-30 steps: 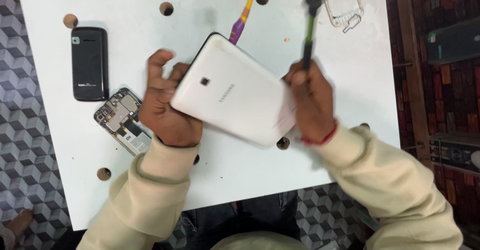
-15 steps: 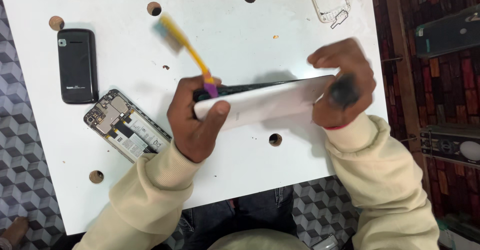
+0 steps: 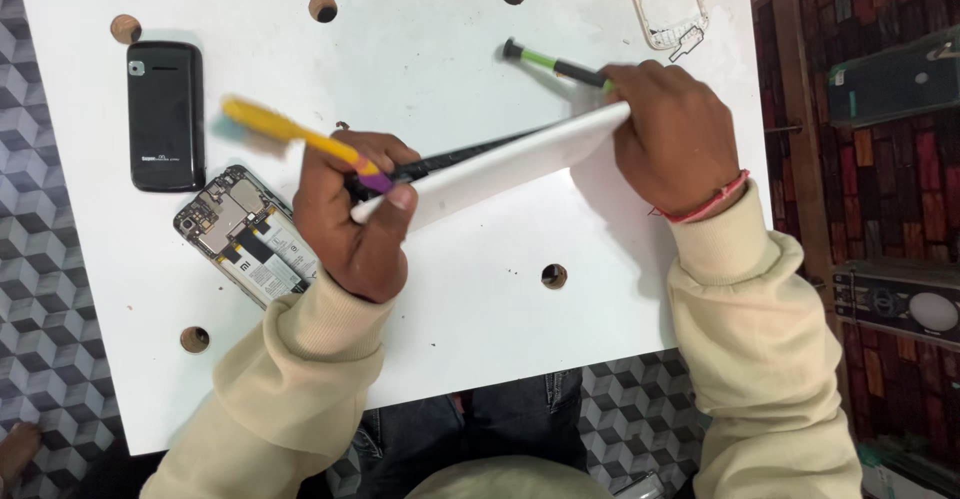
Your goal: The person uses a screwdriver and a toothbrush to pry open the back cover of a white Samsung tablet. They then remove the back cover, disconnect the battery connector, and lift out the motherboard.
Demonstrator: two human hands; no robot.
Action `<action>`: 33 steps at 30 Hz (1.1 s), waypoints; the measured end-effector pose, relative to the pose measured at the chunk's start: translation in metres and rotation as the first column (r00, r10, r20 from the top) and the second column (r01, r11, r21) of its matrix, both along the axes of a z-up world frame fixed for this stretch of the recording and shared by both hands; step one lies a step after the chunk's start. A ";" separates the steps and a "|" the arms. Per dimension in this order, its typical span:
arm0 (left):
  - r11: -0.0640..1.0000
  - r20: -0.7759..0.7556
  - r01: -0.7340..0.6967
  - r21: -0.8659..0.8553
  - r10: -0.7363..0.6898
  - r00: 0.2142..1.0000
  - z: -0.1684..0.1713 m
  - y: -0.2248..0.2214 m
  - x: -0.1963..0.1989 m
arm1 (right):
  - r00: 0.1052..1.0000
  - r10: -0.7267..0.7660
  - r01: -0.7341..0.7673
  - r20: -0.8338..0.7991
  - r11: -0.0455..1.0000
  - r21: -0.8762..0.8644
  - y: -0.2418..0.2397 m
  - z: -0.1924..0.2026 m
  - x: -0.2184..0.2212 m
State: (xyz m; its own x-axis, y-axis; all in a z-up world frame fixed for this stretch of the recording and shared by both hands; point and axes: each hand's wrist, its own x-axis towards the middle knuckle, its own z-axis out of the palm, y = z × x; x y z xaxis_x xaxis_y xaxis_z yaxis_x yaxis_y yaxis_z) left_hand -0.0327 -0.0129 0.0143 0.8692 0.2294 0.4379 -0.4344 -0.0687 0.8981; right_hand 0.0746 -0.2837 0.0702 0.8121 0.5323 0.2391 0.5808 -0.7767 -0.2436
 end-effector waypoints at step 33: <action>0.865 0.423 -0.139 0.483 -0.092 0.901 0.028 0.006 0.011 | 0.910 0.385 0.026 -0.151 0.312 0.950 -0.015 0.005 -0.023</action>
